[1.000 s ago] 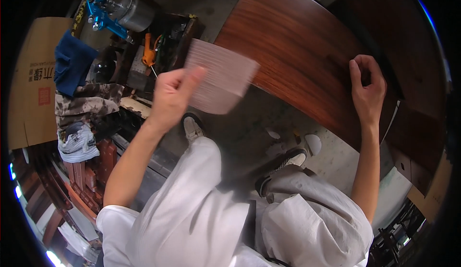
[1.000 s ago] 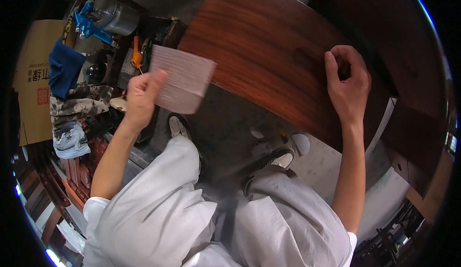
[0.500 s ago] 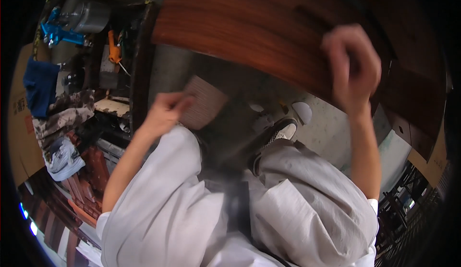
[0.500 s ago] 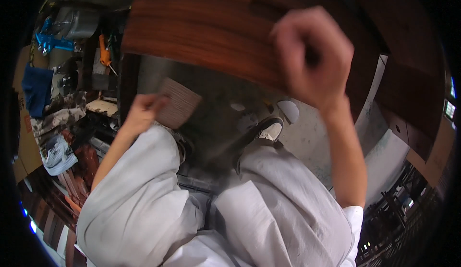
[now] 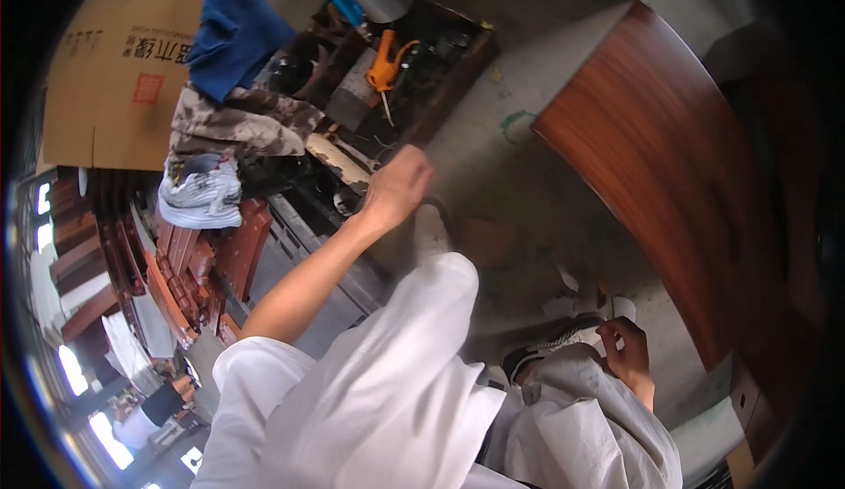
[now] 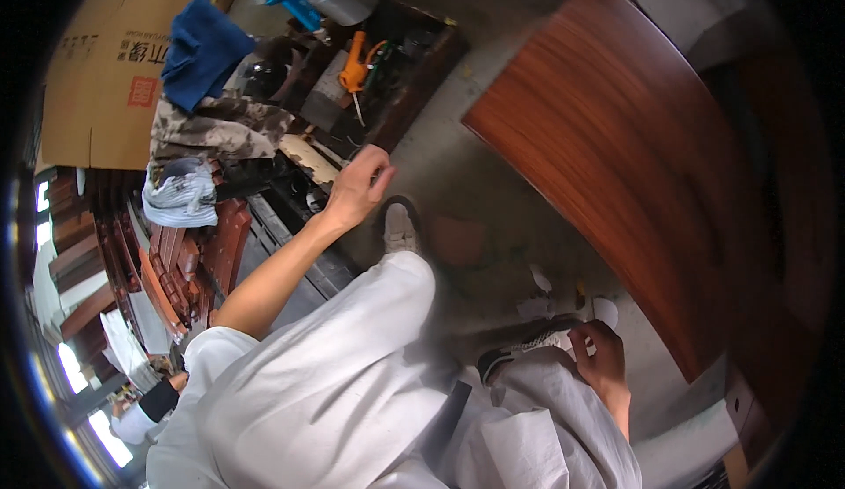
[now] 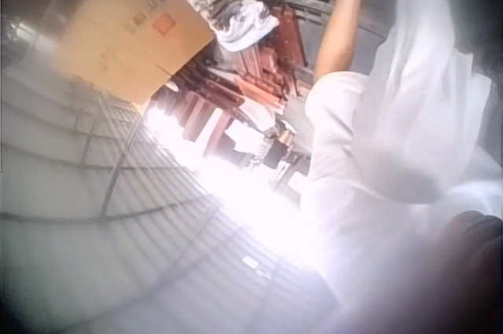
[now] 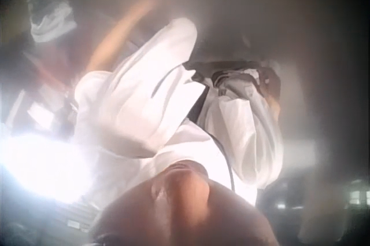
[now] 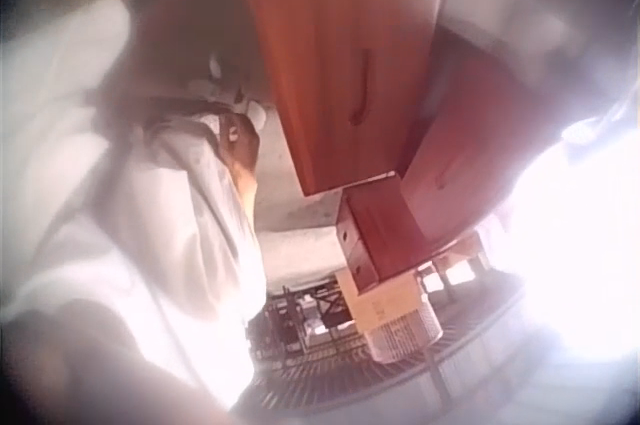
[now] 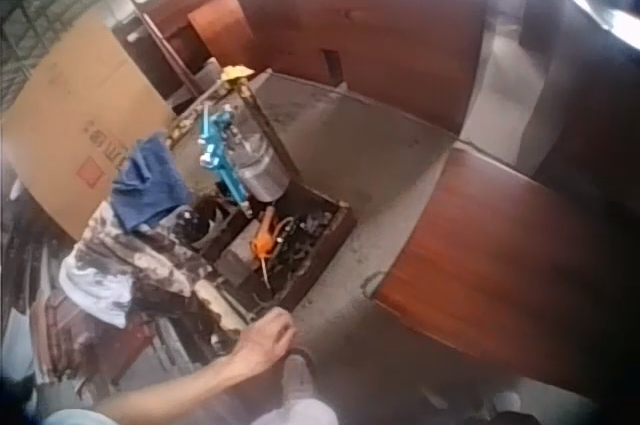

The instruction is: The person sands the edges and surfaces of wooden drawer and cabinet components using sandpaper, applying adhesive to some areas, and then fits a drawer into a finished cabinet unit.

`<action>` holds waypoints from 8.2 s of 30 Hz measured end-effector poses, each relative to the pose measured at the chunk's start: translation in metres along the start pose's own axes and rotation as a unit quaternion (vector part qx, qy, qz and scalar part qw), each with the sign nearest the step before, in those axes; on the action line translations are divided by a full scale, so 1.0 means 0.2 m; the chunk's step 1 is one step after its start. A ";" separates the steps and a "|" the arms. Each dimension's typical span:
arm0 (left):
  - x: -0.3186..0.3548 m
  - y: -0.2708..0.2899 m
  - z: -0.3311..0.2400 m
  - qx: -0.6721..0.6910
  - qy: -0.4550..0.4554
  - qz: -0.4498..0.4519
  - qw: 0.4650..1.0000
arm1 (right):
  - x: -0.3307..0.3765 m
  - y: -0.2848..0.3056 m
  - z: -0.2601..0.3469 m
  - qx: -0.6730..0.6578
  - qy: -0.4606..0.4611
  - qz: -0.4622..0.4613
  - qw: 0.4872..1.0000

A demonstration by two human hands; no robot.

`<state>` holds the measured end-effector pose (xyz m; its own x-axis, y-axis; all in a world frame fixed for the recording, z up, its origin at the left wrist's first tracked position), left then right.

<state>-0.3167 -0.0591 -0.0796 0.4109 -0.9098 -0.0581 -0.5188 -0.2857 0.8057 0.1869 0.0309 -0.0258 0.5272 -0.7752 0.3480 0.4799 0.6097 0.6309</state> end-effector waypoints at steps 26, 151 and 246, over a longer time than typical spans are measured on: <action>-0.25 0.33 0.57 -0.105 0.001 -0.182 0.978 | 0.04 0.18 0.53 -0.119 -0.384 0.035 0.915; -0.38 -0.03 -1.06 0.196 -0.381 -0.254 0.867 | -0.86 0.85 0.35 0.235 0.071 -0.413 0.877; -0.32 0.03 -1.19 0.211 -0.322 -0.169 0.907 | -0.85 0.83 0.44 0.231 0.154 -0.424 0.862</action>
<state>-0.1676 0.0694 0.0686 0.1474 -0.6965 -0.7022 -0.7418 -0.5475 0.3873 0.1150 0.2494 0.0819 0.3186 -0.7860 -0.5298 0.4913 -0.3411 0.8014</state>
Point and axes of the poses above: each hand's wrist, its own x-axis away from the middle knuckle, its own y-axis out of the back of the hand, z = x × y, the point moved 2 cm from there along -x, towards the middle knuckle, and after that the axes turned 13 degrees about -z, right-handed, at the moved point
